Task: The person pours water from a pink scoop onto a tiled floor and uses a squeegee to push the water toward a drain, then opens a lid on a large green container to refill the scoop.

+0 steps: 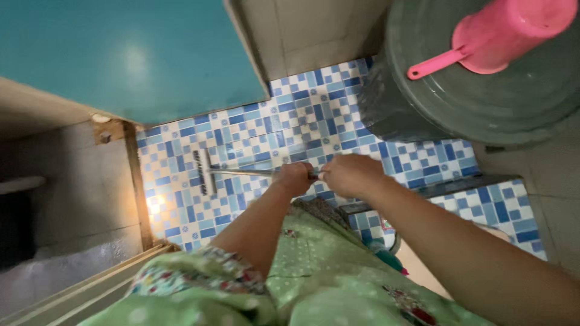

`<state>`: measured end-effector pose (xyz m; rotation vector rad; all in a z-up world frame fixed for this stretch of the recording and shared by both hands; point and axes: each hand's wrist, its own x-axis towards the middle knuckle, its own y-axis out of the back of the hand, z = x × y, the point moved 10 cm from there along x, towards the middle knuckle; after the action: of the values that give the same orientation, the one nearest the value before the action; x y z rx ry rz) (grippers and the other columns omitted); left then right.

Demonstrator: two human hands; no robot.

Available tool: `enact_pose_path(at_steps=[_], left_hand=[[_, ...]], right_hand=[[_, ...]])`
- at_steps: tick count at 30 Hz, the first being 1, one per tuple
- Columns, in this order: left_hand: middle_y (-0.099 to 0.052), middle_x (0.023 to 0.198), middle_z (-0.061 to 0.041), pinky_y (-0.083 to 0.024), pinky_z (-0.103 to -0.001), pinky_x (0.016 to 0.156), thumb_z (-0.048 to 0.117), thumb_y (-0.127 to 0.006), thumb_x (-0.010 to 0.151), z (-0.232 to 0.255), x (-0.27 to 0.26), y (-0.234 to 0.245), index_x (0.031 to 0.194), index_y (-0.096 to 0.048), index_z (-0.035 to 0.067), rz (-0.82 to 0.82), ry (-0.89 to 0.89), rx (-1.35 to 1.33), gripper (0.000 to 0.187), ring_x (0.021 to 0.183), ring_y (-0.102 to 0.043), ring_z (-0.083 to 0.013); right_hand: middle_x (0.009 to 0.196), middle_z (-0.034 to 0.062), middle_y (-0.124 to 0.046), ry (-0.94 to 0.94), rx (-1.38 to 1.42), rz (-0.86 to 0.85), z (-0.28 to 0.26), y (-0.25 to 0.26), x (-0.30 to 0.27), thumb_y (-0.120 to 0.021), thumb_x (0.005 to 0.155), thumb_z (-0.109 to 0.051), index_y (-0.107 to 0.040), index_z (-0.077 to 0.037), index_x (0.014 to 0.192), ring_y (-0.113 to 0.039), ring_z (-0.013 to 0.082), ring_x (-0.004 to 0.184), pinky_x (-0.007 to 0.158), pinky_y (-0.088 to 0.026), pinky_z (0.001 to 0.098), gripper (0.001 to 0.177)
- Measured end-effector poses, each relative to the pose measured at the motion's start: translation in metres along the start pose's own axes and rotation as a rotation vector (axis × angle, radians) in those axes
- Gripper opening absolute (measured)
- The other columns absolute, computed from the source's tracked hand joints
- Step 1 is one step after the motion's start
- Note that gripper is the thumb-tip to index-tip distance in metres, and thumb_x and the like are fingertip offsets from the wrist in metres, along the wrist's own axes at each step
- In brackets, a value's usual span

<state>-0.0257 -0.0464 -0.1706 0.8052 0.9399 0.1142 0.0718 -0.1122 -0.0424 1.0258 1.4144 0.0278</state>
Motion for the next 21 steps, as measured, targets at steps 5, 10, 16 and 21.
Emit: enact_pose_path(at_steps=[5, 10, 16, 21], left_hand=[[-0.071, 0.122, -0.012, -0.054, -0.051, 0.099, 0.031, -0.062, 0.097, 0.115, 0.076, -0.071, 0.113, -0.077, 0.018, -0.054, -0.187, 0.031, 0.025, 0.117, -0.067, -0.0365], [-0.073, 0.122, -0.011, -0.053, -0.050, 0.101, 0.021, -0.062, 0.092, 0.271, 0.062, -0.040, 0.111, -0.077, 0.019, 0.049, -0.388, -0.106, 0.024, 0.116, -0.069, -0.0337], [-0.070, 0.120, -0.014, -0.051, -0.054, 0.097, 0.046, -0.068, 0.092, 0.265, -0.009, 0.051, 0.118, -0.065, 0.015, 0.135, -0.427, -0.259, 0.040, 0.116, -0.064, -0.0368], [-0.072, 0.108, -0.018, -0.053, -0.057, 0.086, 0.030, -0.058, 0.099, 0.155, -0.070, 0.112, 0.119, -0.053, 0.011, 0.616, -0.440, -0.274, 0.028, 0.100, -0.069, -0.0412]], right_hand=[[0.115, 0.0088, -0.075, -0.149, -0.076, -0.031, 0.111, 0.002, -0.020, -0.052, 0.097, -0.050, -0.077, -0.026, 0.115, -0.072, 0.0323, 0.106, 0.093, -0.055, 0.0488, 0.039], [0.109, 0.0111, -0.078, -0.282, -0.177, 0.064, 0.224, 0.035, -0.078, -0.049, 0.098, -0.047, -0.078, -0.031, 0.119, -0.073, 0.0333, 0.103, 0.093, -0.055, 0.0483, 0.039], [0.105, 0.0109, -0.080, -0.094, -0.180, 0.317, 0.205, 0.105, -0.104, -0.063, 0.085, -0.050, -0.084, -0.024, 0.108, -0.074, 0.0317, 0.094, 0.088, -0.057, 0.0433, 0.040], [0.088, 0.0182, -0.078, 0.005, 0.285, 0.553, 0.092, 0.173, -0.120, -0.068, 0.086, -0.041, -0.084, -0.008, 0.109, -0.070, 0.0216, 0.068, 0.067, -0.054, 0.0389, 0.043]])
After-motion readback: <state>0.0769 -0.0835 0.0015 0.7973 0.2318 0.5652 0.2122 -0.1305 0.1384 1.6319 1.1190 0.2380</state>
